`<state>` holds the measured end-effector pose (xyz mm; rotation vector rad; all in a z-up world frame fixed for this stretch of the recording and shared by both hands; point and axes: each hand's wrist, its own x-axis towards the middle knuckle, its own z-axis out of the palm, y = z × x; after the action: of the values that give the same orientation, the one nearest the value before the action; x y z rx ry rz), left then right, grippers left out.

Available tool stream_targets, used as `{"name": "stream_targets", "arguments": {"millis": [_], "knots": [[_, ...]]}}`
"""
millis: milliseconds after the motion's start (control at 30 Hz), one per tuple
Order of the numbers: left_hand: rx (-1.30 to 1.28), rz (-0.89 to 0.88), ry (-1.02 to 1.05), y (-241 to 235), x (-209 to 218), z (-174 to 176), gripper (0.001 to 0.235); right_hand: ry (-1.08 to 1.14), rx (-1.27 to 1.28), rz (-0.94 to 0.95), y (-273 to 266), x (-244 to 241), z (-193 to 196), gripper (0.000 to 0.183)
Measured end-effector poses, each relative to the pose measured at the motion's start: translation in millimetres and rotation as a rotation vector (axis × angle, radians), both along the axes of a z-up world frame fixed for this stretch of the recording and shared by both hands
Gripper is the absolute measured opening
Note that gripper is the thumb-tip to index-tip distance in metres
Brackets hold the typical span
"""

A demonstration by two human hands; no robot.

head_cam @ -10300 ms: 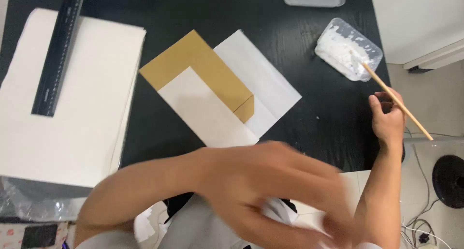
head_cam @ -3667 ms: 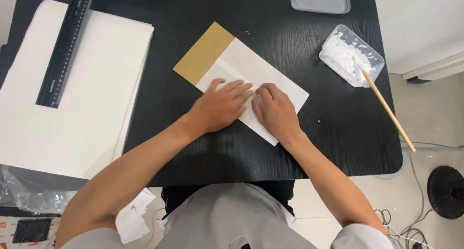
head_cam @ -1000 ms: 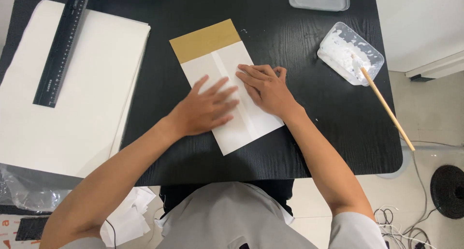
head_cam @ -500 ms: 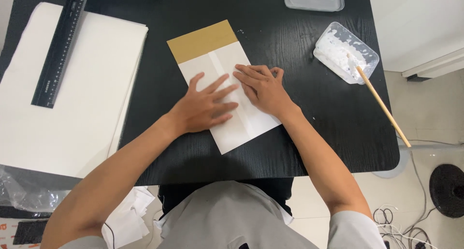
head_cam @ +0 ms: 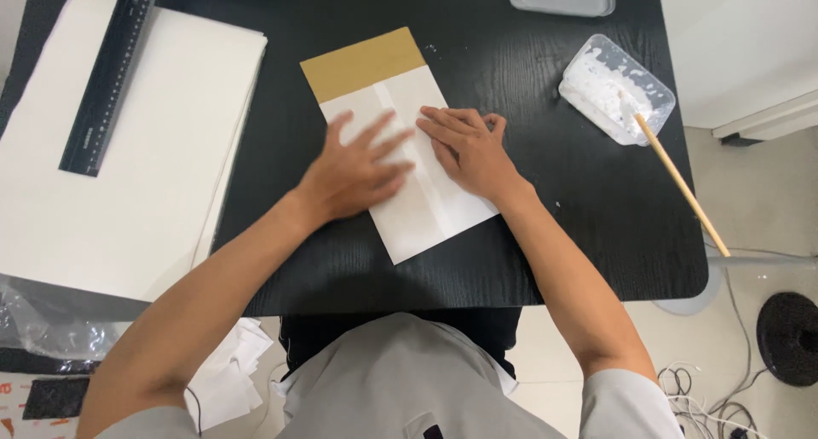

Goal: The person folds a white sheet of paper over a brown backing card, creases the edges, and applies white adhesive with a brush to secure the folds. The person then presses the glued sections to adhere them and lifts the assembled piece to inspect the result.

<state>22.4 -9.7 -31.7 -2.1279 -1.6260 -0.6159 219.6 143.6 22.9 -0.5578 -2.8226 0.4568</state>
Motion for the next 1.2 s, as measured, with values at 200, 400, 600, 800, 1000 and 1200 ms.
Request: {"name": "stream_targets", "arguments": {"millis": [200, 400, 600, 800, 1000, 1200], "knots": [[-0.318, -0.059, -0.165, -3, 6, 2, 0.033, 0.077, -0.024, 0.057, 5, 3, -3, 0.036], [-0.387, 0.001, -0.182, -6, 8, 9, 0.042, 0.120, -0.073, 0.067, 7, 3, -3, 0.036], [-0.306, 0.021, -0.178, -9, -3, 21, 0.048, 0.143, 0.045, 0.105, 15, 4, -15, 0.032], [-0.445, 0.230, -0.228, -5, -16, 31, 0.055, 0.098, -0.034, 0.070, 14, 11, -12, 0.036], [-0.312, 0.195, -0.157, -6, -18, 18, 0.045, 0.091, 0.019, 0.059, 10, 10, -11, 0.036], [-0.277, 0.221, -0.061, 4, -2, 25, 0.034, 0.084, 0.038, 0.029, 7, 13, -19, 0.036]]}}
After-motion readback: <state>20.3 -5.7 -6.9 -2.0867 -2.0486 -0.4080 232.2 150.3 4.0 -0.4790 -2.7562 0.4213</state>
